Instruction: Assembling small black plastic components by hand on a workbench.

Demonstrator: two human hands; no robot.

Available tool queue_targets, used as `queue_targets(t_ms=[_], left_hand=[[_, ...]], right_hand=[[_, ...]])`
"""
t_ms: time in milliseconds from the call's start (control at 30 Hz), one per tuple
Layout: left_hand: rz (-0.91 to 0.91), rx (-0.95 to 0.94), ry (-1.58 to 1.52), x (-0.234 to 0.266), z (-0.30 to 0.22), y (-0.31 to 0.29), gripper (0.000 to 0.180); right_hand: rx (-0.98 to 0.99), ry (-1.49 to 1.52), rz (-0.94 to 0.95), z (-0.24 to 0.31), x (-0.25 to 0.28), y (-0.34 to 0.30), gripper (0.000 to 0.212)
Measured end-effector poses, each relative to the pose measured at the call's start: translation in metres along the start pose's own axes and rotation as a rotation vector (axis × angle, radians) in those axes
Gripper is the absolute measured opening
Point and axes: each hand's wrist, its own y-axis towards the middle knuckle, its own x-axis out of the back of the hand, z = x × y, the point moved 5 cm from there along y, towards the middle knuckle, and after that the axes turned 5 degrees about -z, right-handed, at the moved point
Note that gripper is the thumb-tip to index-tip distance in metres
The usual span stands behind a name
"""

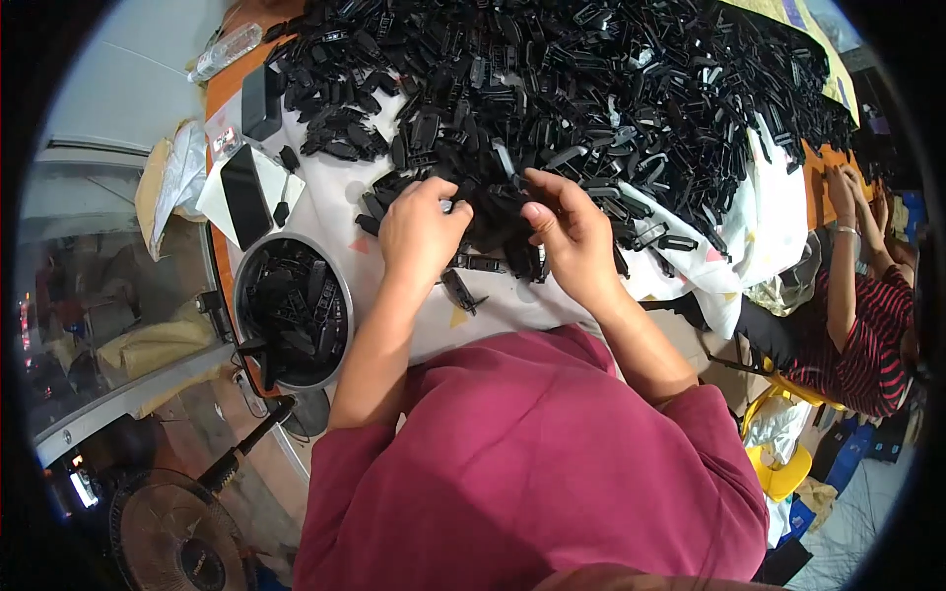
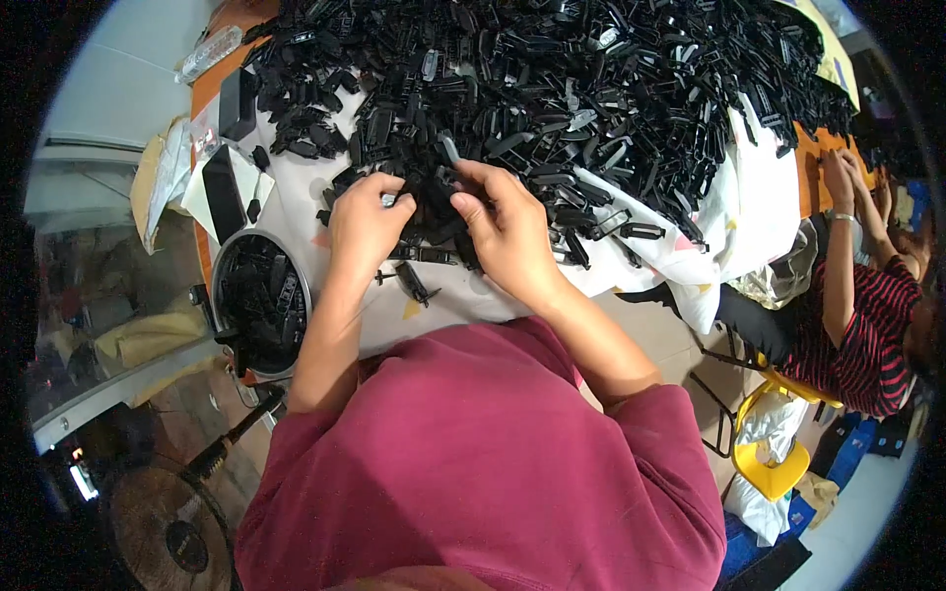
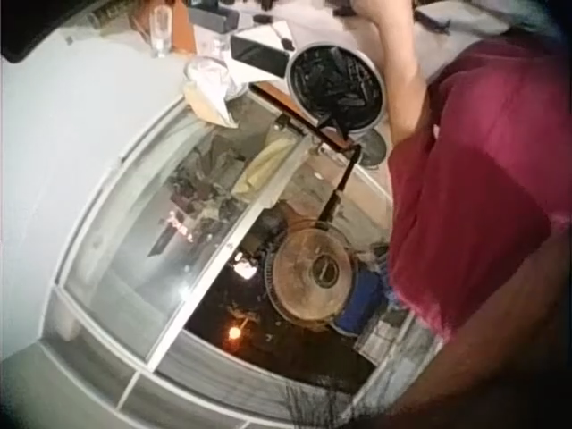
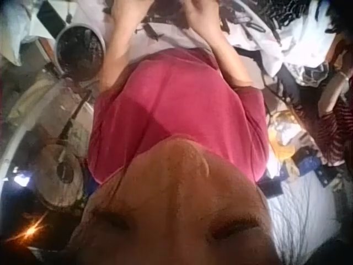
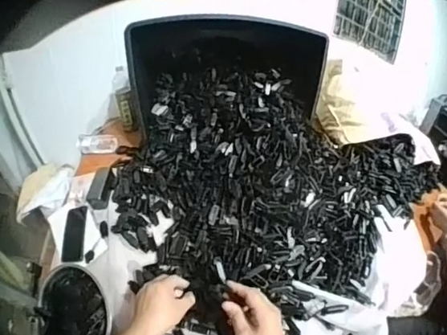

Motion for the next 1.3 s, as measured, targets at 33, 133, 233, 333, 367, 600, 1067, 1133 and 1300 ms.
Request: queue_targets(t_ms=[33,133,233,333,367,600,1067,1133,1300], left_hand=[[-0.055,0.008,-0.107,0.004,-0.004,-0.002,0.029],[-0.077,-0.012,-0.38,0.008,-0.017,-0.012,0.025],[-0.053,-0.054,-0.816,0.013,-0.03,-0.013,0.024],[0.174,0.105,-0.975,0.011,-0.025,-0.011,0.018],[0.029,-0.166,-0.865,0.016,-0.026,-0.007,0.015],[-0.048,-0.385,-0.779,0.033,-0.043,-0.016,0.019],[-0.067,-0.55,-0.754,0.039,-0.056,-0.021,0.03],[0.012,-0.412,-0.951,0.021,-0.048,-0.024,0.029],[0.12,-0.02,-1.327,-0.004,-0.049,-0.025,0.024]], right_hand=[[-0.001,-0.002,-0.005,0.002,-0.001,0.002,0.029],[-0.213,0.261,0.064,-0.001,-0.01,0.002,0.031],[-0.167,0.469,0.017,0.008,-0.006,0.005,0.031],[-0.12,0.43,0.077,0.01,-0.002,0.004,0.032],[-0.106,0.371,0.074,0.012,-0.001,0.001,0.032],[0.268,0.115,0.026,0.032,0.012,0.002,0.029],[0.533,-0.287,0.034,0.054,0.033,-0.009,0.04],[0.508,-0.201,-0.076,0.052,0.03,-0.014,0.039],[0.593,-0.288,-0.243,0.04,0.022,-0.025,0.038]])
